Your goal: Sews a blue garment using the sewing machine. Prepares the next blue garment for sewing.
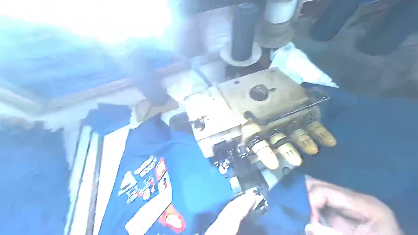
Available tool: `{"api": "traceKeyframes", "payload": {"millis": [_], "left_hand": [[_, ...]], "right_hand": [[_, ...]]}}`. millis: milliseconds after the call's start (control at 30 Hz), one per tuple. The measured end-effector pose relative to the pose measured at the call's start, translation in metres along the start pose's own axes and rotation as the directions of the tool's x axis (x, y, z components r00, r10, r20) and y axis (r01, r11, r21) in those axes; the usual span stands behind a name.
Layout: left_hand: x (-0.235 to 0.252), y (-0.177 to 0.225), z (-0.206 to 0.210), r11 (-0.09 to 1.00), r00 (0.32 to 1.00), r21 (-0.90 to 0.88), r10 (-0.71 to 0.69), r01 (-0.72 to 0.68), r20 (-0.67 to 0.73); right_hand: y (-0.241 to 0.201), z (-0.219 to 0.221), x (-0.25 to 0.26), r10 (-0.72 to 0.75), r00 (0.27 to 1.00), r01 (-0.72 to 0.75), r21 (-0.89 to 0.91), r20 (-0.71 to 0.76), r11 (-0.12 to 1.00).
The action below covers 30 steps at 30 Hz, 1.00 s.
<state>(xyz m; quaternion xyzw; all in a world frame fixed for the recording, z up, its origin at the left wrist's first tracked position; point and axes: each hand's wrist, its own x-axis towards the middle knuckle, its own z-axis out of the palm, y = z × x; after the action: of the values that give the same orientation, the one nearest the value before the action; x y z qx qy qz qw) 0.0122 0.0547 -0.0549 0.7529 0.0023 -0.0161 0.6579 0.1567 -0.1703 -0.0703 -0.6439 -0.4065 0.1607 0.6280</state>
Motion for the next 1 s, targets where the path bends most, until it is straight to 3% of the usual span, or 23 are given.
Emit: {"api": "traceKeyframes", "payload": {"millis": [100,233,367,533,700,800,900,1000], "left_hand": [[0.008,0.005,0.014,0.973,0.989,-0.232,-0.038,0.005,-0.140],[-0.005,0.009,0.009,0.942,0.987,-0.335,-0.024,-0.031,-0.160],[-0.024,0.009,0.003,0.899,0.989,-0.432,0.010,-0.073,-0.147],[-0.047,0.015,-0.005,0.888,0.992,-0.451,0.038,-0.089,-0.122],[-0.059,0.007,-0.012,0.745,0.995,-0.663,0.018,-0.076,-0.094],[-0.067,-0.002,-0.018,0.683,0.998,-0.729,-0.015,-0.039,-0.067],[-0.076,-0.011,-0.019,0.762,0.972,-0.647,-0.177,0.036,-0.155],[-0.086,-0.012,-0.029,0.813,0.883,-0.580,-0.312,0.056,-0.352]], "right_hand": [[0.002,0.044,-0.002,0.072,0.996,-0.082,0.232,0.050,0.969],[0.005,0.072,-0.006,0.214,0.974,-0.222,0.428,0.066,0.876],[0.001,0.092,-0.006,0.244,0.956,-0.291,0.613,0.161,0.735],[-0.008,0.102,-0.009,0.150,0.957,-0.282,0.678,0.249,0.678],[-0.015,0.108,-0.010,0.114,0.946,-0.308,0.732,0.303,0.608],[-0.021,0.111,-0.009,0.151,0.934,-0.355,0.793,0.324,0.495],[-0.017,0.111,-0.010,0.126,0.940,-0.334,0.781,0.317,0.528],[0.002,0.102,-0.015,0.095,0.946,-0.268,0.581,0.310,0.768]]}}
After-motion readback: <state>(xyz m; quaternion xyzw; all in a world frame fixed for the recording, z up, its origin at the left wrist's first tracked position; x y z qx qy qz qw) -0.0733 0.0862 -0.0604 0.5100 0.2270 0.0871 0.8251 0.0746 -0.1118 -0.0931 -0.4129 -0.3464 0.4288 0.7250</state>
